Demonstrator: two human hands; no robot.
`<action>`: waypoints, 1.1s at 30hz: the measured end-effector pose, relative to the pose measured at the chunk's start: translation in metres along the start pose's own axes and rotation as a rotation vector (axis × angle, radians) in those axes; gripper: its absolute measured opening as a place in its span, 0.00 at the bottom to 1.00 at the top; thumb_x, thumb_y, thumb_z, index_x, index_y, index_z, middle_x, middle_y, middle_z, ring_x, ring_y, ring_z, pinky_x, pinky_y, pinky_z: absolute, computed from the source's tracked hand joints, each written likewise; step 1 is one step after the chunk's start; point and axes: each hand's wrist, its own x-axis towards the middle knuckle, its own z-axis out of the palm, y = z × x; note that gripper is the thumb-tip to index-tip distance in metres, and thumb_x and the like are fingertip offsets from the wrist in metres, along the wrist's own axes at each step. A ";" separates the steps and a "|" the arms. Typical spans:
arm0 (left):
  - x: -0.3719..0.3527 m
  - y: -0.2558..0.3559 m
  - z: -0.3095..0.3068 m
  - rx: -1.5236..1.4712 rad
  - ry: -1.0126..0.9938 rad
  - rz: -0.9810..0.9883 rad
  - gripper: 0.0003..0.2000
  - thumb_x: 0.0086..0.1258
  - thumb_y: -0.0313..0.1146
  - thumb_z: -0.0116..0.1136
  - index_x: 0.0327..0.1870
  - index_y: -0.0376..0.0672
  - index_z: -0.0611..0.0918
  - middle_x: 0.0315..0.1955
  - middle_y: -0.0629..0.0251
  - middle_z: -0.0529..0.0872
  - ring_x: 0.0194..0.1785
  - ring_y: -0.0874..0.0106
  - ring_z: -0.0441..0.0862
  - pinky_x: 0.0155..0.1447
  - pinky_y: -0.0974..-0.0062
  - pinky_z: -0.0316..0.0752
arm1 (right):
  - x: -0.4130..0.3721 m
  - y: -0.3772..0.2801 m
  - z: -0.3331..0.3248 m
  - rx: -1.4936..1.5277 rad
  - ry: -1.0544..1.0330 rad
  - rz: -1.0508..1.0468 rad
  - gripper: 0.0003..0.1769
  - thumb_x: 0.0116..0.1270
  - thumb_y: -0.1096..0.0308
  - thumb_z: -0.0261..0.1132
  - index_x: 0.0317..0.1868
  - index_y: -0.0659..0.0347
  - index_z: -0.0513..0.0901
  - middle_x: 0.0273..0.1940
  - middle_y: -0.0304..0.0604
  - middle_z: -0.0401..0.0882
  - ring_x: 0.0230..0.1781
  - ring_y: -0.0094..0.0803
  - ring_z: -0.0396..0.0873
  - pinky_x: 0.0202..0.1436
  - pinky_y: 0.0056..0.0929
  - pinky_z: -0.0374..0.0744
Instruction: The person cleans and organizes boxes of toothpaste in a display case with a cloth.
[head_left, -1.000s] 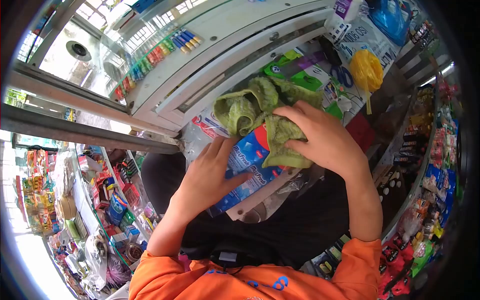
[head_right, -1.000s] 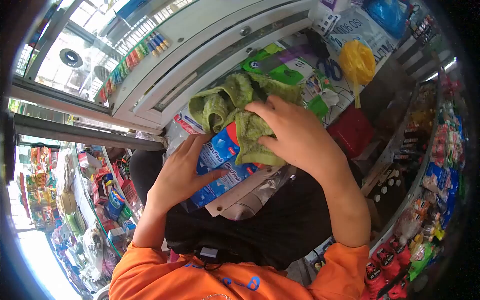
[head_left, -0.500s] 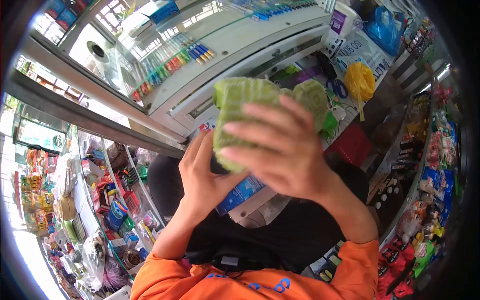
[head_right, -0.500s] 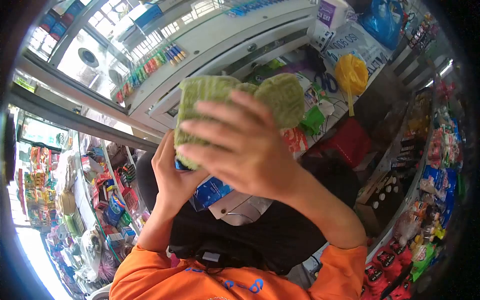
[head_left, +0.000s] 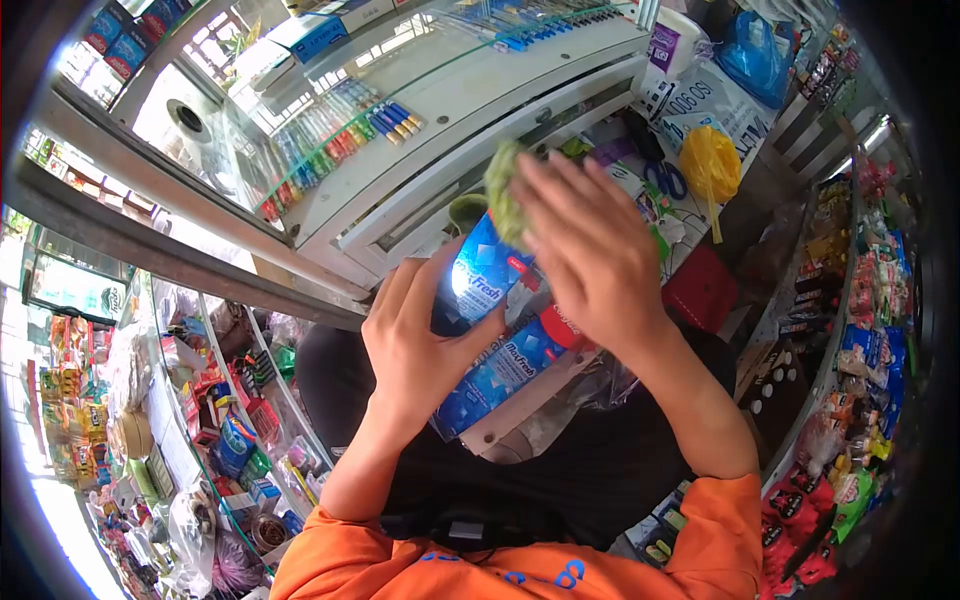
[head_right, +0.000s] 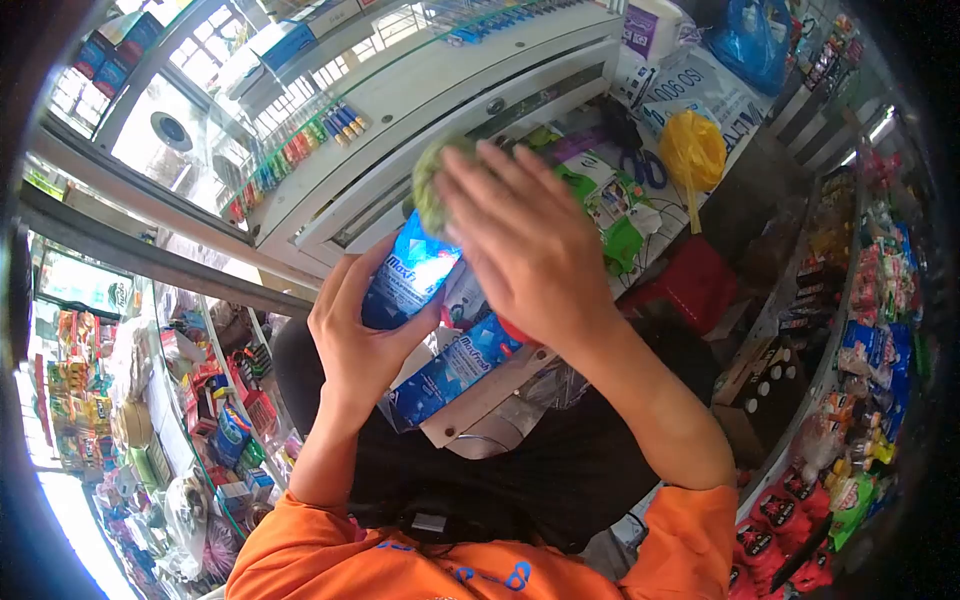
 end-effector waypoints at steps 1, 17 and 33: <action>0.000 0.000 0.000 0.005 0.002 0.012 0.30 0.48 0.34 0.82 0.56 0.38 0.85 0.36 0.59 0.83 0.39 0.59 0.85 0.45 0.64 0.81 | 0.000 -0.004 0.000 -0.050 0.011 -0.006 0.18 0.67 0.69 0.68 0.56 0.59 0.89 0.65 0.43 0.84 0.73 0.42 0.76 0.81 0.49 0.68; 0.002 0.002 -0.014 -0.014 0.003 0.022 0.32 0.49 0.33 0.81 0.60 0.38 0.87 0.35 0.57 0.84 0.38 0.61 0.85 0.45 0.66 0.81 | 0.000 -0.008 -0.010 0.488 0.214 0.202 0.18 0.79 0.75 0.56 0.64 0.70 0.81 0.62 0.58 0.84 0.65 0.53 0.82 0.67 0.43 0.79; 0.018 -0.001 0.012 -0.897 0.087 -0.369 0.27 0.77 0.39 0.62 0.71 0.31 0.76 0.51 0.63 0.85 0.53 0.77 0.83 0.55 0.81 0.78 | -0.012 -0.053 0.005 0.680 0.066 0.115 0.33 0.79 0.68 0.60 0.79 0.71 0.64 0.83 0.63 0.53 0.85 0.60 0.53 0.84 0.51 0.57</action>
